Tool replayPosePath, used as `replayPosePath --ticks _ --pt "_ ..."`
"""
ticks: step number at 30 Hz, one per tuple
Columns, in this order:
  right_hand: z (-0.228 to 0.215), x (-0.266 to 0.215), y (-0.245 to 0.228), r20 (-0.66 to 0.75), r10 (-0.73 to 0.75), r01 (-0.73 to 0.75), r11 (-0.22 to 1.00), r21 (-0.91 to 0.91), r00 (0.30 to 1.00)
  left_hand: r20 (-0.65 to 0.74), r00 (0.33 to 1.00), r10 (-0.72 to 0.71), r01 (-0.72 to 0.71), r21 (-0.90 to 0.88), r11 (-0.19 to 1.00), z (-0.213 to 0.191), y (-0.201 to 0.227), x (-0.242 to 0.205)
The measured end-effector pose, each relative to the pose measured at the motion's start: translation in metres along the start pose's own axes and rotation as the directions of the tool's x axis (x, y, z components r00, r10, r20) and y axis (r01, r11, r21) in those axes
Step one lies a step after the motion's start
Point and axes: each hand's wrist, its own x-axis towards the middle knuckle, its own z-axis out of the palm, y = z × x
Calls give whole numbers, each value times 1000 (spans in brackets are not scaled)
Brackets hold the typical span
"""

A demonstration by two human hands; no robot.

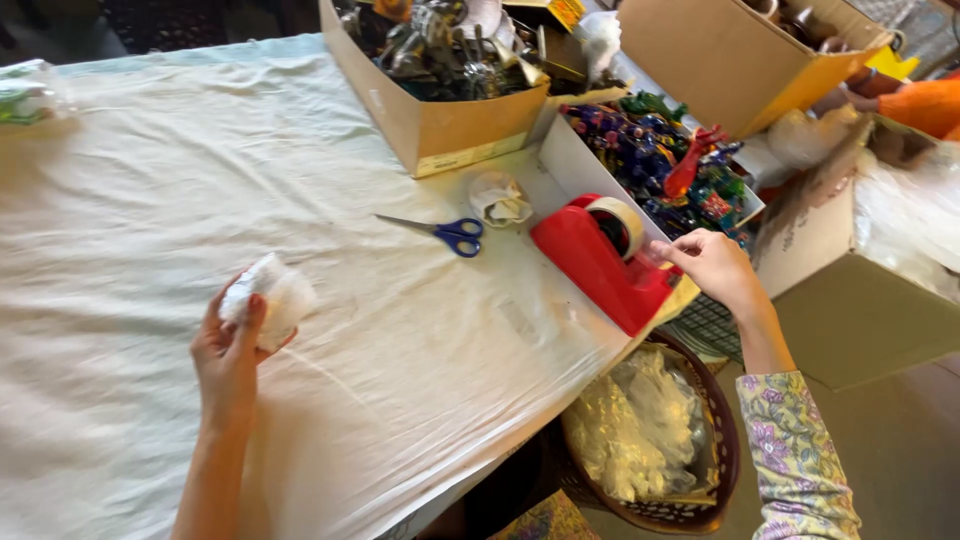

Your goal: The person wraps a small decorative item in bubble wrap, trims the excess with scissors, and seals it with tape. They then pick up a small, colorful figurine and wipe it thoroughly with a white cloth.

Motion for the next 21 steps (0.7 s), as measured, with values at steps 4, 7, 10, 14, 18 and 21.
replayPosePath --ticks 4,7,10,14,18,21 --pt "-9 -1 3 63 65 -64 998 -28 996 4 1000 -7 6 12 1000 3 8 -4" --pt "1 9 24 224 29 -48 996 81 974 -9 1000 -22 22 43 999 7 14 -6" --pt "10 14 42 184 -47 9 979 202 982 -5 1000 -26 26 42 999 9 15 -7" --pt "9 8 41 199 -8 -80 900 428 980 -1 1000 -22 22 37 999 8 14 -8" --pt "10 4 43 229 9 -132 837 532 973 4 1000 -19 19 45 999 8 15 -8" --pt "10 2 44 245 -36 -116 809 577 969 6 1000 -18 17 48 999 8 13 -7"
